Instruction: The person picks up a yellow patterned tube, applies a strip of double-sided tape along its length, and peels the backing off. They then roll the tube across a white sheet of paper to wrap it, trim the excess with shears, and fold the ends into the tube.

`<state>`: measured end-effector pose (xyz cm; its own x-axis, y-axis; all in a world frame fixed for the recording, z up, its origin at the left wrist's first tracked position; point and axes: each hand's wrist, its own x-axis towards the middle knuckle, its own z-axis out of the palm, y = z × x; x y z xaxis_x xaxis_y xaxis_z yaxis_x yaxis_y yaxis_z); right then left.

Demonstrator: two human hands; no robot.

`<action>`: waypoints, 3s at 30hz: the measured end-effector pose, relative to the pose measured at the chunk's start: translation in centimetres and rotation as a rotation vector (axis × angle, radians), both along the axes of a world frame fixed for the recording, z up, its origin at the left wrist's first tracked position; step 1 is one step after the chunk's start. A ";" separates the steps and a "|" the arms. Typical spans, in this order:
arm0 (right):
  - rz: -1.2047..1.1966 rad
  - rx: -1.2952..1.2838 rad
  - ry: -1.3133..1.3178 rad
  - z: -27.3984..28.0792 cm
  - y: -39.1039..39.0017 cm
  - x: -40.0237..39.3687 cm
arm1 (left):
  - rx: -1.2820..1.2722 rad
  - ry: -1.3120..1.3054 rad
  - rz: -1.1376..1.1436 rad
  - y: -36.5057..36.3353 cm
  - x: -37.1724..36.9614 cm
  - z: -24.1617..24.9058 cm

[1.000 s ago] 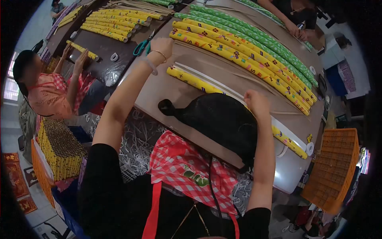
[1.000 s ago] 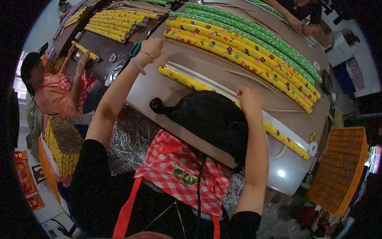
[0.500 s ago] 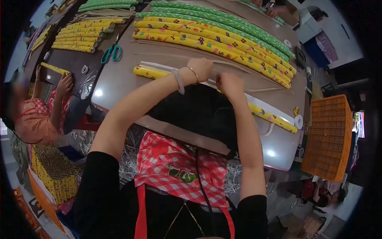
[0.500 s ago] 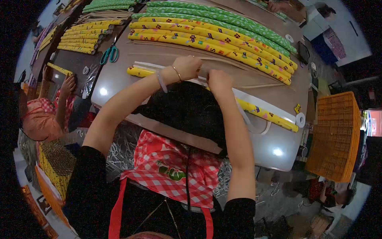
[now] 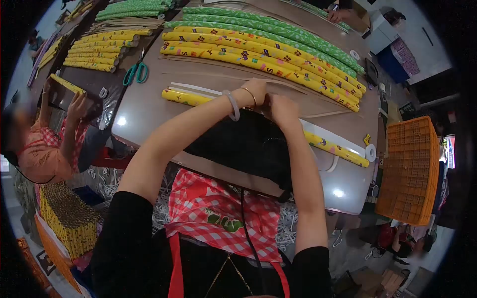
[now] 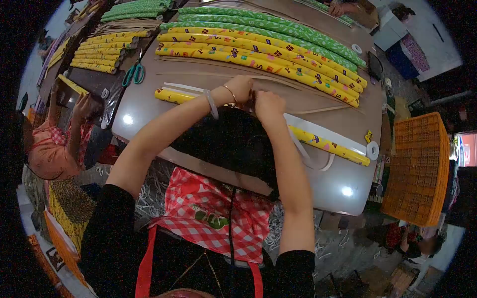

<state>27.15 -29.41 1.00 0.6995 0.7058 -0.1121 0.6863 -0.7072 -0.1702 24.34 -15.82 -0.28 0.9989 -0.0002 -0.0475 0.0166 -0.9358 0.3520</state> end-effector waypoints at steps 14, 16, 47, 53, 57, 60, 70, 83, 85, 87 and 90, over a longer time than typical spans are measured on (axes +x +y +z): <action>0.025 0.039 0.054 0.2 -0.1 0.0 | -0.110 0.323 0.183 -0.3 0.8 0.7; 0.033 0.066 0.070 0.9 -0.3 -0.5 | 0.047 0.216 0.093 -0.4 1.2 -0.5; -0.177 0.551 -0.006 4.4 -9.6 1.7 | -0.051 0.114 -0.011 1.2 0.5 -1.6; -0.033 0.497 0.118 3.6 -7.5 3.0 | -0.069 0.137 -0.027 0.8 -0.5 0.3; 0.012 0.391 0.225 2.6 -7.1 3.8 | -0.054 0.029 -0.016 1.0 -0.7 -1.0; 0.024 0.330 0.339 2.2 -8.2 4.2 | -0.118 0.062 0.038 0.8 -1.3 -0.8; -0.052 0.305 0.392 3.0 -11.0 5.4 | -0.266 0.084 0.097 1.0 -1.8 -0.2; -0.123 0.262 0.356 1.8 -16.6 8.9 | -0.290 0.025 0.016 1.0 -2.2 -0.1; -0.167 0.261 0.366 2.3 -16.5 8.9 | -0.319 0.037 0.026 0.9 -2.2 0.1; -0.212 0.260 0.376 2.3 -16.8 9.3 | -0.407 0.099 0.071 0.9 -2.2 0.4; -0.199 0.292 0.349 2.3 -17.0 9.9 | -0.363 0.055 0.046 1.1 -2.1 -0.2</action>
